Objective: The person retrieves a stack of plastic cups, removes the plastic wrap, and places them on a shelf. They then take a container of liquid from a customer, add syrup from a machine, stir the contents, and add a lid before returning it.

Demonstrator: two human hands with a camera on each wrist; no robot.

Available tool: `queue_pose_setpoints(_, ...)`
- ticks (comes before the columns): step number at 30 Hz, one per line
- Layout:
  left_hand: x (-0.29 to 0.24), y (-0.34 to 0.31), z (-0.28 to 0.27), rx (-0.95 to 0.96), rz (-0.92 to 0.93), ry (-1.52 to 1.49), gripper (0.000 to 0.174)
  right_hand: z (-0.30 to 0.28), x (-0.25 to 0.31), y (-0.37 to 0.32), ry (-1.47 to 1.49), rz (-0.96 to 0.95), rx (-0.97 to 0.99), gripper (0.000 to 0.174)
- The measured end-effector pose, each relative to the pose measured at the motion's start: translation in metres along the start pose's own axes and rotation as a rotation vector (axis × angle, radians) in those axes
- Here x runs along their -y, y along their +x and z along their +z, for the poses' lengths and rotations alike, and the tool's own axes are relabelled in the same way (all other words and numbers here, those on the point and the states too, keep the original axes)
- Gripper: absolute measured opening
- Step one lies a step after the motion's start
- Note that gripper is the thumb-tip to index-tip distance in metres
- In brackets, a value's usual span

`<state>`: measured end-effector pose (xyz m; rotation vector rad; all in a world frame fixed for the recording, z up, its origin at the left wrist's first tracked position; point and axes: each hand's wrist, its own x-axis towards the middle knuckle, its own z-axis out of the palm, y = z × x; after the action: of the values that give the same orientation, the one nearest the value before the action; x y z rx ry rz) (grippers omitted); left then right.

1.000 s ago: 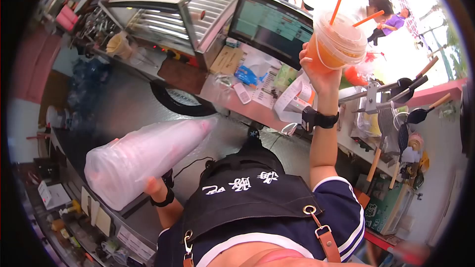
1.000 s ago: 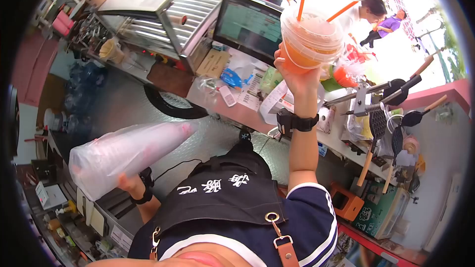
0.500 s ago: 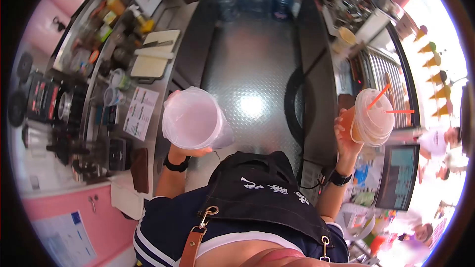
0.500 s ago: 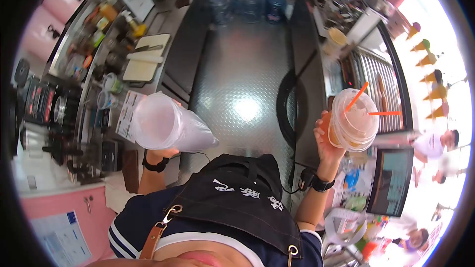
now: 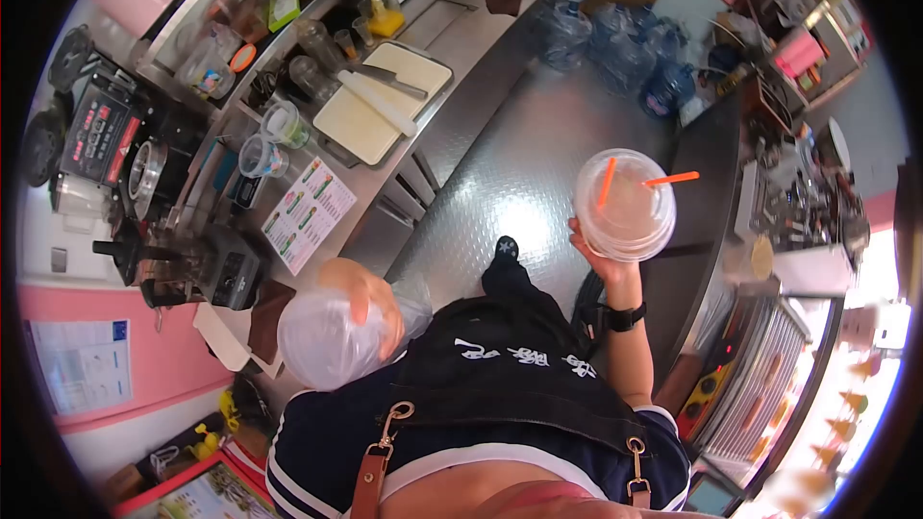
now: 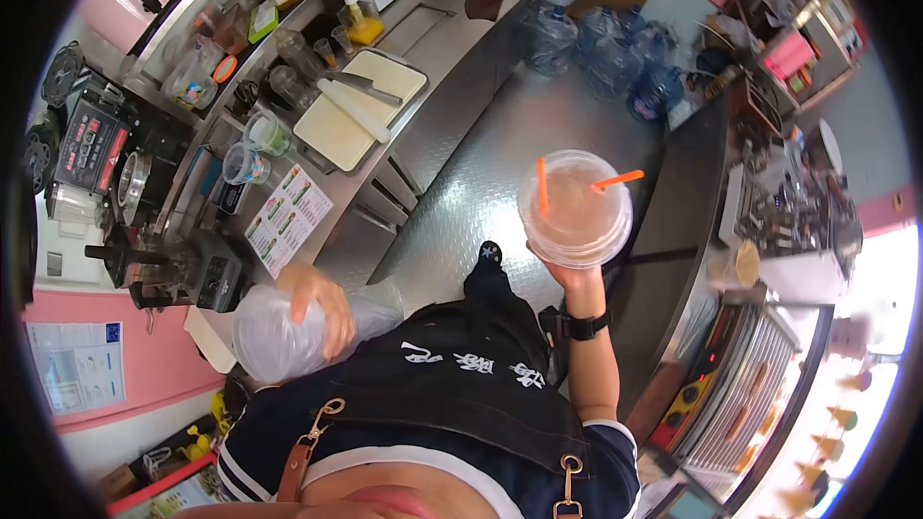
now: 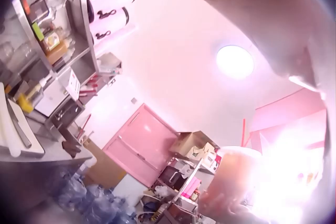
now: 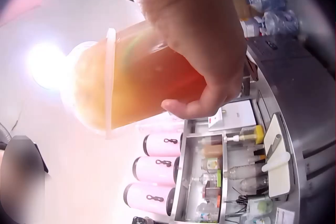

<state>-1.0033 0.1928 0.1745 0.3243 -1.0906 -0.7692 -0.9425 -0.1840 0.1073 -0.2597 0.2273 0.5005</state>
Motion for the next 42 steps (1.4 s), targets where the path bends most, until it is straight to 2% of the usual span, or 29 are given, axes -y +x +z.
queue_pose_setpoints(1,-0.008,0.009,-0.015,0.196,-0.094,0.023,0.057,0.002,0.007,0.026,0.004,0.041,-0.038,0.045)
queue_pose_setpoints(3,-0.015,0.038,-0.040,0.191,-0.067,0.065,0.060,0.010,0.021,0.075,0.045,0.122,-0.024,0.048)
queue_pose_setpoints(5,-0.025,0.052,-0.068,0.188,-0.041,0.104,0.064,0.026,0.034,0.124,0.010,0.159,-0.123,0.050)
queue_pose_setpoints(8,-0.040,0.055,-0.095,-0.155,-0.215,-0.010,0.058,0.041,0.054,0.192,0.031,0.253,-0.163,0.051)
queue_pose_setpoints(10,-0.053,0.056,-0.117,-0.368,-0.319,-0.088,0.059,0.041,0.064,0.239,0.021,0.362,-0.097,0.046)
queue_pose_setpoints(12,-0.063,0.072,-0.146,-0.878,-0.306,0.135,0.061,0.034,0.071,0.282,0.021,0.414,-0.038,0.044)
queue_pose_setpoints(13,-0.063,0.080,-0.172,-1.174,-0.183,0.110,0.048,0.036,0.073,0.301,0.038,0.451,0.026,0.044)
queue_pose_setpoints(14,-0.069,0.087,-0.200,-1.331,-0.155,0.293,0.039,0.039,0.076,0.321,0.035,0.473,0.023,0.044)
queue_pose_setpoints(15,-0.075,0.091,-0.221,-1.511,-0.216,0.326,0.032,0.047,0.077,0.339,0.034,0.501,0.074,0.042)
queue_pose_setpoints(17,-0.087,0.098,-0.262,-1.513,-0.223,0.291,0.038,0.065,0.078,0.375,0.035,0.535,0.120,0.041)
queue_pose_setpoints(20,-0.104,0.109,-0.320,-1.487,-0.277,0.236,0.079,0.080,0.079,0.420,-0.113,0.496,0.039,0.040)
queue_pose_setpoints(25,-0.107,0.119,-0.395,-1.543,-0.270,0.186,0.078,0.060,0.077,0.506,-0.279,0.577,-0.015,0.044)
queue_pose_setpoints(27,-0.107,0.113,-0.420,-1.602,-0.080,0.151,0.076,0.049,0.074,0.533,-0.254,0.635,0.007,0.046)
queue_pose_setpoints(28,-0.110,0.117,-0.428,-1.674,-0.056,0.174,0.072,0.043,0.074,0.543,-0.283,0.645,0.016,0.047)
queue_pose_setpoints(32,-0.113,0.111,-0.459,-1.748,0.024,0.096,0.068,0.039,0.083,0.587,-0.383,0.748,-0.028,0.048)
queue_pose_setpoints(34,-0.111,0.109,-0.471,-1.828,0.141,0.075,0.056,0.032,0.084,0.608,-0.419,0.790,-0.064,0.048)
queue_pose_setpoints(37,-0.101,0.102,-0.491,-1.933,0.244,0.030,0.049,0.013,0.084,0.633,-0.494,0.829,-0.039,0.047)
queue_pose_setpoints(39,-0.094,0.093,-0.502,-1.924,0.237,0.056,0.051,-0.004,0.083,0.643,-0.612,0.688,-0.059,0.042)
queue_pose_setpoints(42,-0.085,0.082,-0.517,-1.923,0.225,0.097,0.051,-0.031,0.079,0.665,-0.500,0.753,-0.038,0.036)
